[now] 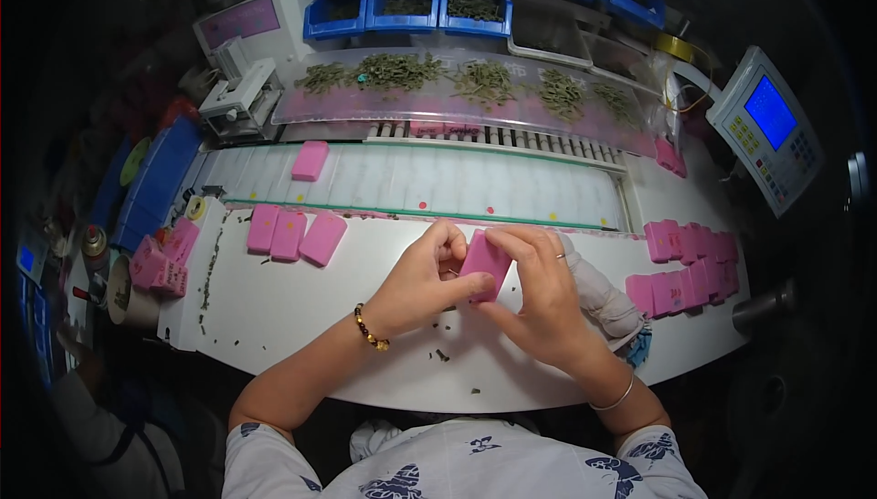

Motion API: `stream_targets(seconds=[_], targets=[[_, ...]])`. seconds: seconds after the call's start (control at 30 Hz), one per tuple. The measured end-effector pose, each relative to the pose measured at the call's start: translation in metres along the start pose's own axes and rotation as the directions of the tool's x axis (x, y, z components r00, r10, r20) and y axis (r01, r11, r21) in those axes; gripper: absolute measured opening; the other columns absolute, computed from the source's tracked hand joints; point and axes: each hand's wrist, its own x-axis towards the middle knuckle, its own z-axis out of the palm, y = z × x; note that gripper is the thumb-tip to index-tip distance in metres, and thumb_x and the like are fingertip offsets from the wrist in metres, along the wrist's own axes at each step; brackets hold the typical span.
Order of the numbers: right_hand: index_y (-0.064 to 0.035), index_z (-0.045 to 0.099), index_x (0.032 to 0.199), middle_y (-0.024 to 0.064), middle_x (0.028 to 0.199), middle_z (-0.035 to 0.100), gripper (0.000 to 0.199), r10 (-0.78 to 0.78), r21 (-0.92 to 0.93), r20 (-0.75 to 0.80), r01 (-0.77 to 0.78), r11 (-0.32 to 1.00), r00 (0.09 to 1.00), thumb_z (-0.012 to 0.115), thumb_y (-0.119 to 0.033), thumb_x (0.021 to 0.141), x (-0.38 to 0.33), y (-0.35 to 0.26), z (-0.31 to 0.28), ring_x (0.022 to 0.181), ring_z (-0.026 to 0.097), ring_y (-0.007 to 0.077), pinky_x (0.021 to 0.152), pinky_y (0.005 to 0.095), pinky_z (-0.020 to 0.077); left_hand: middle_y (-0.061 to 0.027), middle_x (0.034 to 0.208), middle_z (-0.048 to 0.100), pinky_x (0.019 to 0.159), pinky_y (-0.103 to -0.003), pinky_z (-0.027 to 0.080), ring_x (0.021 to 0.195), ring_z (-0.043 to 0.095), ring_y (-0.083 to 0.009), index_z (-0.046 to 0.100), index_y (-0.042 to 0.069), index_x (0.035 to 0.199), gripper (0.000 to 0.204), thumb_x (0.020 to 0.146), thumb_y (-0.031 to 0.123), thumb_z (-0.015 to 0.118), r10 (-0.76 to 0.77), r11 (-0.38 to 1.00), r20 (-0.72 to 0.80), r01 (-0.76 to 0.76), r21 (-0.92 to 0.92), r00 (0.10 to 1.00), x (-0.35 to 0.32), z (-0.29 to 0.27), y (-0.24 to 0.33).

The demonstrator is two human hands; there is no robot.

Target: Placing dried botanical materials into molds and pressing them down as part of candle production.

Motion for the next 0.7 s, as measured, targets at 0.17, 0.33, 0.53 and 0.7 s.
stream_targets(seconds=[0.17, 0.33, 0.53, 0.7], targets=[[-0.0042, 0.047, 0.136, 0.0175, 0.128, 0.051, 0.078, 0.035, 0.032, -0.068, -0.033, 0.999, 0.997, 0.084, -0.009, 0.067, -0.004, -0.002, -0.001, 0.117, 0.049, 0.0390, 0.098, 0.0464, 0.0430, -0.0032, 0.096, 0.063, 0.078, -0.025, 0.053, 0.087, 0.062, -0.0085, 0.050, 0.007, 0.098, 0.029, 0.085, 0.003, 0.075, -0.044, 0.998, -0.023, 0.043, -0.043, 0.999, 0.005, -0.018, 0.008], [-0.0032, 0.053, 0.127, 0.0158, 0.126, 0.054, 0.059, 0.136, 0.067, 0.175, -0.149, 0.986, 0.975, 0.081, -0.013, 0.076, -0.025, 0.008, -0.012, 0.116, 0.053, 0.0347, 0.097, 0.0439, 0.0444, -0.0067, 0.089, 0.066, 0.069, -0.026, 0.054, 0.079, 0.066, -0.0139, 0.057, 0.001, 0.100, 0.022, 0.085, 0.003, 0.072, 0.123, 0.947, -0.519, 0.057, 0.317, 0.846, 0.039, -0.114, -0.003], [-0.0021, 0.058, 0.121, 0.0154, 0.125, 0.055, 0.048, 0.194, 0.088, 0.197, -0.215, 0.973, 0.961, 0.078, -0.015, 0.079, -0.039, 0.006, -0.010, 0.113, 0.056, 0.0341, 0.094, 0.0420, 0.0469, -0.0152, 0.100, 0.066, 0.081, -0.038, 0.053, 0.091, 0.066, -0.0305, 0.062, -0.001, 0.103, 0.033, 0.079, 0.017, 0.078, 0.427, 0.469, -0.569, 0.366, 0.804, 0.702, 0.037, -0.193, -0.017], [-0.0026, 0.059, 0.120, 0.0155, 0.126, 0.055, 0.046, 0.252, 0.113, 0.232, -0.283, 0.952, 0.940, 0.078, -0.015, 0.080, -0.043, 0.003, -0.007, 0.108, 0.059, 0.0331, 0.089, 0.0406, 0.0499, -0.0196, 0.112, 0.062, 0.094, -0.043, 0.047, 0.108, 0.058, -0.0358, 0.064, 0.000, 0.107, 0.048, 0.075, 0.031, 0.081, 0.431, 0.404, -0.515, 0.351, 0.845, 0.741, 0.038, -0.200, -0.025]])
